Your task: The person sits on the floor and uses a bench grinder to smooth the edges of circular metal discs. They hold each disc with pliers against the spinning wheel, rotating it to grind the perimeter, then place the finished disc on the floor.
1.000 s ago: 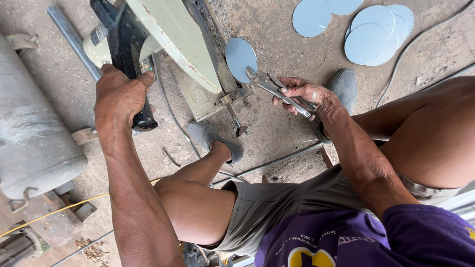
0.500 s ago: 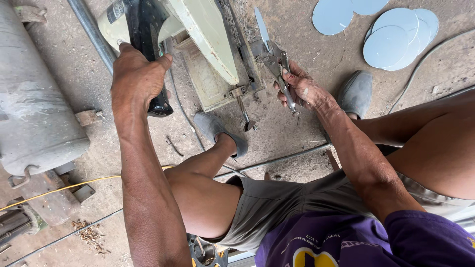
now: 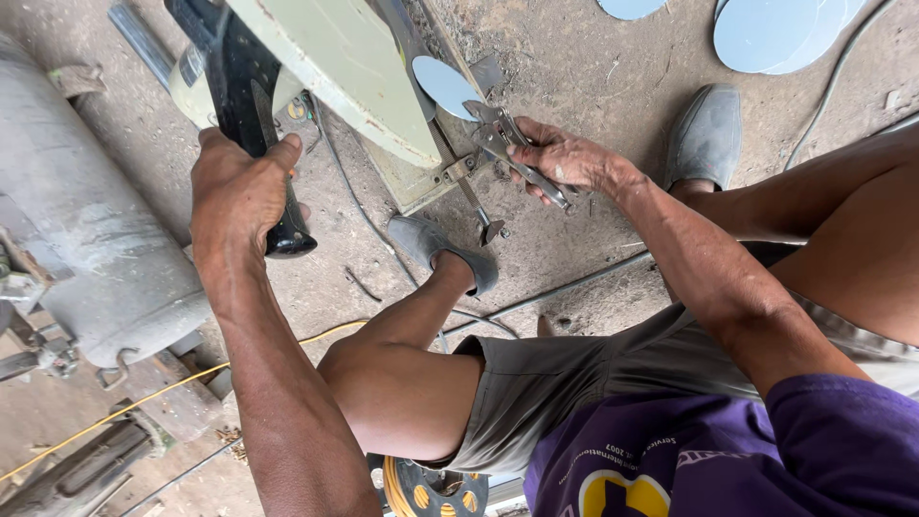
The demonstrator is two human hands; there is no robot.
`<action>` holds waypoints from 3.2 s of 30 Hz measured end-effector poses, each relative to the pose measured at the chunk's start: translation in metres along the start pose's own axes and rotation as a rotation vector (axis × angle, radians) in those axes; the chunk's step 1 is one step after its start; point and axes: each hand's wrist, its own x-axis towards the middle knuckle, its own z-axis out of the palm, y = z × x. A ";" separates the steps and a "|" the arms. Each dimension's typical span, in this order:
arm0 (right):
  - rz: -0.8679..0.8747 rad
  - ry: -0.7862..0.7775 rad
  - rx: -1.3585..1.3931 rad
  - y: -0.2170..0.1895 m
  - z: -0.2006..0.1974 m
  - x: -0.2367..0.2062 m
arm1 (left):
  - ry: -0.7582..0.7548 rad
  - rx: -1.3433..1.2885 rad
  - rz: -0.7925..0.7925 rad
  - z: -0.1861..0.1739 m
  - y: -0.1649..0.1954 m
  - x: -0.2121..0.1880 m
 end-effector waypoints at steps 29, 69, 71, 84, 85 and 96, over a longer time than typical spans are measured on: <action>0.014 0.164 0.069 0.037 0.017 0.060 | 0.026 0.051 0.011 0.006 0.004 0.002; 0.028 -0.109 -0.081 -0.006 -0.030 0.020 | -0.031 -0.037 0.022 -0.005 -0.013 0.004; 0.044 -0.147 -0.151 -0.016 -0.033 0.017 | -0.014 -0.021 0.039 -0.002 -0.010 0.001; 0.263 0.012 -0.640 -0.030 -0.053 0.028 | 0.015 0.015 0.018 0.000 -0.003 -0.001; 0.239 0.077 -0.646 -0.019 -0.052 0.030 | 0.018 0.019 0.015 0.000 -0.002 -0.001; -0.313 0.708 -0.793 0.067 -0.004 0.049 | 0.011 -0.004 0.025 -0.002 -0.007 0.002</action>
